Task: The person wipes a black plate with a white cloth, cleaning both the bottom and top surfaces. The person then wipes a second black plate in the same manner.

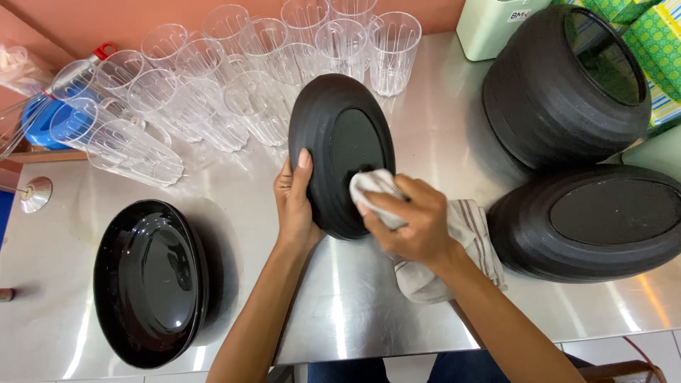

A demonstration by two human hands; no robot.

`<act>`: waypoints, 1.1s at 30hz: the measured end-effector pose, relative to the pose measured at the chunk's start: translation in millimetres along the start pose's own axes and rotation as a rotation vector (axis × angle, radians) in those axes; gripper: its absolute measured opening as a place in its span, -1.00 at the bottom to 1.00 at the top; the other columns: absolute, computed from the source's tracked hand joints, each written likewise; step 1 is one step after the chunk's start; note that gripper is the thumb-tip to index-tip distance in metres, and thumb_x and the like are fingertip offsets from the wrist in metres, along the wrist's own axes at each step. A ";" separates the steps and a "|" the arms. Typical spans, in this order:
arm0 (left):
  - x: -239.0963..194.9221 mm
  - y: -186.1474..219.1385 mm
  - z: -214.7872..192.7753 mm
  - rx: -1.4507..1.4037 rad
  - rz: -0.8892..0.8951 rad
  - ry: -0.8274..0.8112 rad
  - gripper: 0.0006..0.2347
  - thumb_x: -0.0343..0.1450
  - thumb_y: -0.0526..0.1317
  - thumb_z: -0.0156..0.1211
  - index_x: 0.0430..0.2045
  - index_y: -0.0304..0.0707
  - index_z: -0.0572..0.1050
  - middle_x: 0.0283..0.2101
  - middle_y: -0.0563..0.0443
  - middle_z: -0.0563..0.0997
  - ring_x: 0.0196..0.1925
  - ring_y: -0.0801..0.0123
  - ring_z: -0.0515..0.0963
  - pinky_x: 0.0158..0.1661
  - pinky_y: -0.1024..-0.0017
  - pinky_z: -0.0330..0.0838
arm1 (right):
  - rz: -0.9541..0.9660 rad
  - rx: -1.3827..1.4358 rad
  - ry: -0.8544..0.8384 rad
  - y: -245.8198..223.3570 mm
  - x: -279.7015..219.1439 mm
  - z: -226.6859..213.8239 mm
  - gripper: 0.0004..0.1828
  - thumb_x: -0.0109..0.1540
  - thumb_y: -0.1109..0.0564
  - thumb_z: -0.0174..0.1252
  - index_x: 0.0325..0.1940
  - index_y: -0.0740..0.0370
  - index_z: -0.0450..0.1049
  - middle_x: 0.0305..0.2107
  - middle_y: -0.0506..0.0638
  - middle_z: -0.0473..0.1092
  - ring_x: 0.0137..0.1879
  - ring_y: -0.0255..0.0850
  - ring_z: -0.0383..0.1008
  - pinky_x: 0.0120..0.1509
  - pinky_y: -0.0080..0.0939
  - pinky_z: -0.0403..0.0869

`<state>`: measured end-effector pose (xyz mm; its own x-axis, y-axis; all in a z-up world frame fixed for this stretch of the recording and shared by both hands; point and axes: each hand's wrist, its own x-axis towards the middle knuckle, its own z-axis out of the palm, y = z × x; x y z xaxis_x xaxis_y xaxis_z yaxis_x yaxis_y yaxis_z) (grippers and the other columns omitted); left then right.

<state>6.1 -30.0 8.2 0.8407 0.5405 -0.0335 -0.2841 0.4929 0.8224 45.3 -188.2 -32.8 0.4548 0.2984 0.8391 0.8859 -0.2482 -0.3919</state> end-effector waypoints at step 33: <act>-2.2 -20.0 -13.5 0.177 0.016 -0.156 -0.87 0.45 -0.20 0.25 -0.32 -0.29 0.58 -0.51 -0.08 0.64 -0.51 0.41 0.65 -0.49 0.48 0.63 | -0.050 -0.020 0.049 -11.3 15.6 -14.3 -0.92 0.14 0.19 0.30 -0.31 0.06 0.65 -0.57 -0.05 0.15 -0.61 -0.17 0.13 -0.47 -0.27 0.34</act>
<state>3.7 -31.8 -15.9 0.9016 0.4286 0.0577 -0.2248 0.3506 0.9091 41.1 -193.9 -9.9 0.4051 0.2656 0.8749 0.9050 -0.2526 -0.3423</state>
